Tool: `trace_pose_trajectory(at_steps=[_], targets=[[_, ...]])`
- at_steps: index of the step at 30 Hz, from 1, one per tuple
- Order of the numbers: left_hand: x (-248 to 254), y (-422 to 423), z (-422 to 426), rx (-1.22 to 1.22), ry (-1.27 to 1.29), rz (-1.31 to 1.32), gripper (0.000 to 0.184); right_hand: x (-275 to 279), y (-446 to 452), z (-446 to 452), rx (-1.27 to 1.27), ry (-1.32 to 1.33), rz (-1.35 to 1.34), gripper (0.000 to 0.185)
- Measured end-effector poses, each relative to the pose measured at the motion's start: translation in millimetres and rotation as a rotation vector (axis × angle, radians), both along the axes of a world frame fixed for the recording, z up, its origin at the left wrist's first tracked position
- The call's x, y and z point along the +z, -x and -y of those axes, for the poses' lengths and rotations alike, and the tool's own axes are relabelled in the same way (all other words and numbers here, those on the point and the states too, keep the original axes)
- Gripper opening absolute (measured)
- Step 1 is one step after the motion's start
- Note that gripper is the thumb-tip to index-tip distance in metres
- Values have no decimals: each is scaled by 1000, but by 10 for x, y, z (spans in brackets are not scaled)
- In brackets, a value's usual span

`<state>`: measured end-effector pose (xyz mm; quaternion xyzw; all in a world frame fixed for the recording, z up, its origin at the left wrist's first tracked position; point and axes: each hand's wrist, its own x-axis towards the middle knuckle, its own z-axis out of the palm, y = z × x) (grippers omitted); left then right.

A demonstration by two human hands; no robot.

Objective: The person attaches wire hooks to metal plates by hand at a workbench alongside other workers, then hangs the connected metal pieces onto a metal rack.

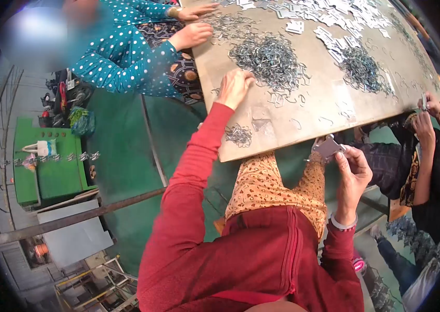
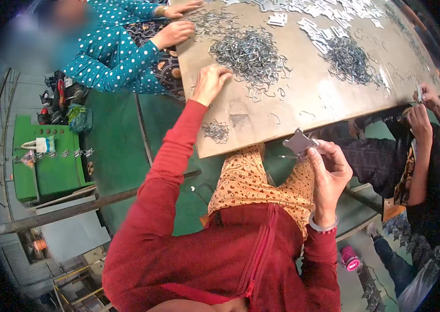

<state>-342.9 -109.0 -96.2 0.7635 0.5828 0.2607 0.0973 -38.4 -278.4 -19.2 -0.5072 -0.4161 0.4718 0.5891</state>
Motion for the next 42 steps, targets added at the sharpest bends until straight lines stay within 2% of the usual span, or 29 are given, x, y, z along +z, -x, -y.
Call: trace_pose_trajectory(at_steps=[1, 6, 11, 15, 19, 23, 26, 28, 30, 32, 33, 37, 42], targets=[[-5, -16, -20, -20, -22, -58, 13, 21, -20, 27, 3, -10, 10, 15], [188, -254, 144, -12, 8, 17, 9, 149, -69, 205, -15, -46, -26, 14], [-144, -330, 58, -149, -160, -146, 11, 94, -101, 361, -48, -85, -14, 14], [-196, -275, 38, -162, -156, -226, 13, 106, -81, 450, -16, -85, -62, 14], [87, -254, 185, 0, -26, 13, 18, 47, -116, 478, -32, -59, -40, 15], [285, -307, 269, 81, 182, 436, 20, 24, -73, 503, -8, -102, -123, 15], [378, -423, 385, -36, 490, 933, 23, -36, -52, 534, -5, -90, -125, 15], [605, -648, 656, -202, 693, 1153, 25, -34, -39, 539, -24, -62, -100, 15], [815, -929, 979, -377, 853, 1264, 18, -65, -50, 531, -57, -30, -55, 16], [892, -1160, 1207, -461, 884, 1267, 21, -134, -64, 507, -65, 3, -40, 16], [898, -1232, 1268, -453, 965, 1292, 23, -152, -71, 494, -50, -7, -88, 16], [778, -1393, 1315, -497, 926, 1299, 22, -161, -54, 489, -37, -58, -165, 16], [768, -1406, 1350, -441, 915, 1295, 21, -112, -30, 491, -51, -66, -165, 15]])
